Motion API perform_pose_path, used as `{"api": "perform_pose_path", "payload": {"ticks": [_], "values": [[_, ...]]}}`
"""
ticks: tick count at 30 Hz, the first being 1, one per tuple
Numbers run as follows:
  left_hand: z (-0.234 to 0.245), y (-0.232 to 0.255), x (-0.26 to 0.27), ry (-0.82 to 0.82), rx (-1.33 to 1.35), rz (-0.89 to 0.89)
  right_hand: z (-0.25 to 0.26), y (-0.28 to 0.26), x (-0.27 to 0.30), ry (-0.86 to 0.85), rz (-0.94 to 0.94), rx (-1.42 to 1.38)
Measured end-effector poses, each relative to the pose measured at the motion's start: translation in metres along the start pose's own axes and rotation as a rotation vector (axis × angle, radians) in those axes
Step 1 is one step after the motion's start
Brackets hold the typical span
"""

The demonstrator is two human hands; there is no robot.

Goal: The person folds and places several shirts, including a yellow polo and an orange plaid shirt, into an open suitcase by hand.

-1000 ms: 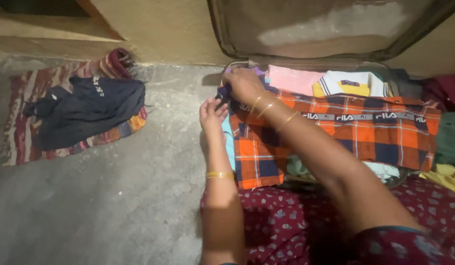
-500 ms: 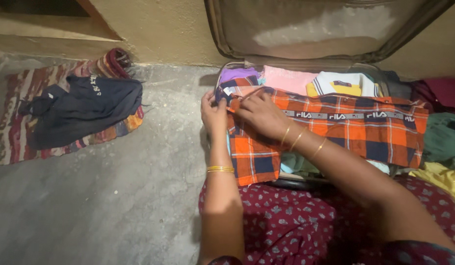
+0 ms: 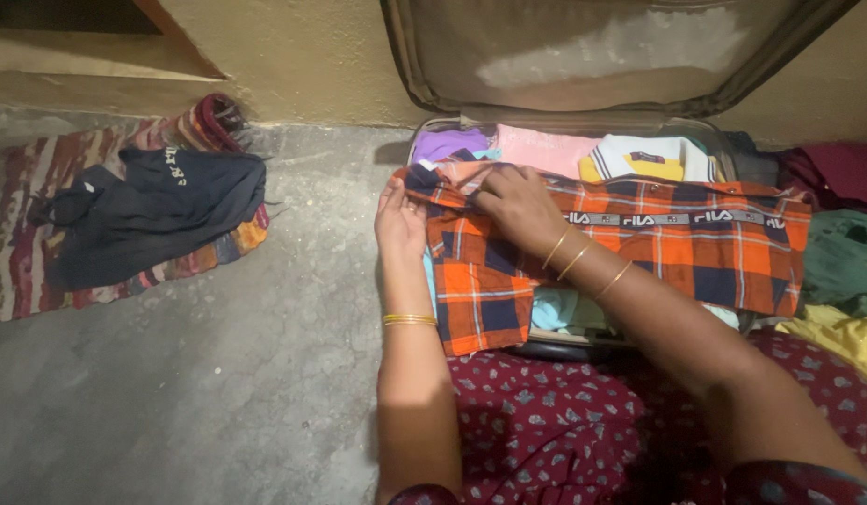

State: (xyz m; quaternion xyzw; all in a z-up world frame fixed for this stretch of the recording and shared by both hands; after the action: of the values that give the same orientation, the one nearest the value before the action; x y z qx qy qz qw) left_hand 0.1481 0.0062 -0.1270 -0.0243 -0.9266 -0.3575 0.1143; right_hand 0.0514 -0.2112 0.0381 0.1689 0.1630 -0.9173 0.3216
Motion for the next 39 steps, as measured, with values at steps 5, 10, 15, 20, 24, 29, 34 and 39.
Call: {"api": "perform_pose_path", "payload": {"ticks": [5, 10, 15, 20, 24, 29, 34, 39], "values": [[-0.023, 0.01, 0.015, -0.035, 0.021, -0.067, 0.005, 0.005, 0.0, -0.034, -0.162, -0.236], [-0.041, 0.024, 0.032, -0.095, -0.013, -0.101, 0.014, 0.012, 0.0, 0.096, -0.378, -0.55], [-0.055, 0.034, 0.044, -0.119, -0.121, -0.174, 0.002, 0.026, -0.011, 0.177, -0.184, -0.495], [-0.063, 0.043, 0.055, -0.123, -0.168, -0.169, -0.012, 0.037, -0.017, 0.118, -0.377, -0.444], [-0.059, 0.044, 0.054, -0.14, -0.147, -0.154, -0.007, 0.04, -0.019, 0.053, -0.362, -0.526], [-0.057, 0.042, 0.054, -0.132, -0.13, -0.152, -0.02, 0.044, -0.01, 0.105, -0.401, -0.438], [-0.051, 0.04, 0.051, -0.077, -0.156, -0.148, -0.015, 0.046, -0.009, 0.269, -0.344, -0.435], [-0.04, 0.035, 0.041, 0.108, -0.405, -0.198, 0.013, 0.022, -0.013, 0.359, -0.221, -0.328]]}}
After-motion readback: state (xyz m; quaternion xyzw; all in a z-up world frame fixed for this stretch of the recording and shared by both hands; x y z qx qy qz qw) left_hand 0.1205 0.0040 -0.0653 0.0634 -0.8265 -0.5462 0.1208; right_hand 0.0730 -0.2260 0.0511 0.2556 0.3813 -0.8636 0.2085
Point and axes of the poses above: each hand's wrist, its own x-axis away from the middle knuckle, its own z-axis out of the back of the hand, y = z × x, the point moved 2 cm from there along -x, towards the middle knuckle, and after that the axes turned 13 degrees about -x, right-handed, at the moved point
